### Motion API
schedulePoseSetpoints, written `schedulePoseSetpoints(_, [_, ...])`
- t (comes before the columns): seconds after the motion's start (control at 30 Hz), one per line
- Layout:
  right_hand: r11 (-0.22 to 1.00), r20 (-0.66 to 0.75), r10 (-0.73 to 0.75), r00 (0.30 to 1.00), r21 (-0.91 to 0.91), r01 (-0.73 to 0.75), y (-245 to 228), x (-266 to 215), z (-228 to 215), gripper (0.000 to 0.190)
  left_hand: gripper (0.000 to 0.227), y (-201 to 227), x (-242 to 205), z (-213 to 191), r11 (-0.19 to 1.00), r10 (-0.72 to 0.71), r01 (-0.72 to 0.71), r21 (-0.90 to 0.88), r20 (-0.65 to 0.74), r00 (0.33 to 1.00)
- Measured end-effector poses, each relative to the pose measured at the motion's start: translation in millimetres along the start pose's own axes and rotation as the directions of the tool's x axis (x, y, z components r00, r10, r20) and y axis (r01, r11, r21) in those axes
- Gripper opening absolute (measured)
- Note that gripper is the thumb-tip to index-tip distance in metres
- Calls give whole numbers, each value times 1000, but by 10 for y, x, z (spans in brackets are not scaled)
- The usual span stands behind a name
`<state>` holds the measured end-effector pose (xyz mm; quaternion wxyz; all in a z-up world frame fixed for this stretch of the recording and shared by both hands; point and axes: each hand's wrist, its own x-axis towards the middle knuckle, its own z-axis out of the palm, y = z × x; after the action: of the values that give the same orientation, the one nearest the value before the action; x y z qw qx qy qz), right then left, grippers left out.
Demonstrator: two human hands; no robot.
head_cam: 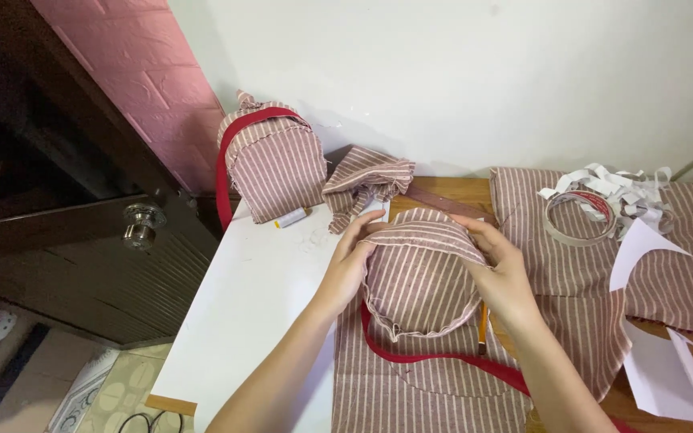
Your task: The person is inspecting the construction of a small striped fabric pouch by turning it right-side out and using a pencil to refine the seams and corners.
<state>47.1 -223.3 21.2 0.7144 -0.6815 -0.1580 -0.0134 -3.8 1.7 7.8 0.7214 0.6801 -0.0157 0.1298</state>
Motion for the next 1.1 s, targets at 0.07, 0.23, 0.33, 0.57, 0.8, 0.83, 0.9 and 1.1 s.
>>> schedulePoseSetpoints(0.07, [1000, 1, -25, 1000, 3, 25, 34, -17, -6, 55, 53, -78, 22, -28, 998, 43, -44, 41, 23, 999])
schedulePoseSetpoints(0.23, [999, 26, -51, 998, -5, 51, -58, -54, 12, 51, 44, -133, 34, -18, 993, 88, -87, 74, -14, 996])
schedulePoseSetpoints(0.33, [995, 51, 36, 998, -99, -31, -31, -35, -21, 46, 39, -173, 59, -29, 990, 108, -104, 91, -41, 993])
schedulePoseSetpoints(0.57, [946, 52, -12, 999, -323, 29, 89, -4, -70, 53, 42, -230, 127, -104, 957, 185, -167, 235, -55, 981])
schedulePoseSetpoints(0.8, [942, 27, -156, 987, -296, 157, 103, -49, -39, 46, 41, -151, 77, -53, 953, 249, -249, 175, 24, 968])
schedulePoseSetpoints(0.83, [942, 27, -156, 987, -296, 157, 117, -49, -43, 46, 41, -167, 86, -62, 953, 248, -248, 175, 24, 968])
schedulePoseSetpoints(0.9, [953, 16, -150, 988, -264, 149, 148, -53, -51, 43, 34, -205, 99, -80, 963, 242, -242, 120, 21, 970])
schedulePoseSetpoints(1.1, [966, 23, -91, 996, -242, 94, 54, -81, 6, 46, 33, -262, 136, -160, 963, 257, -258, 78, 28, 966])
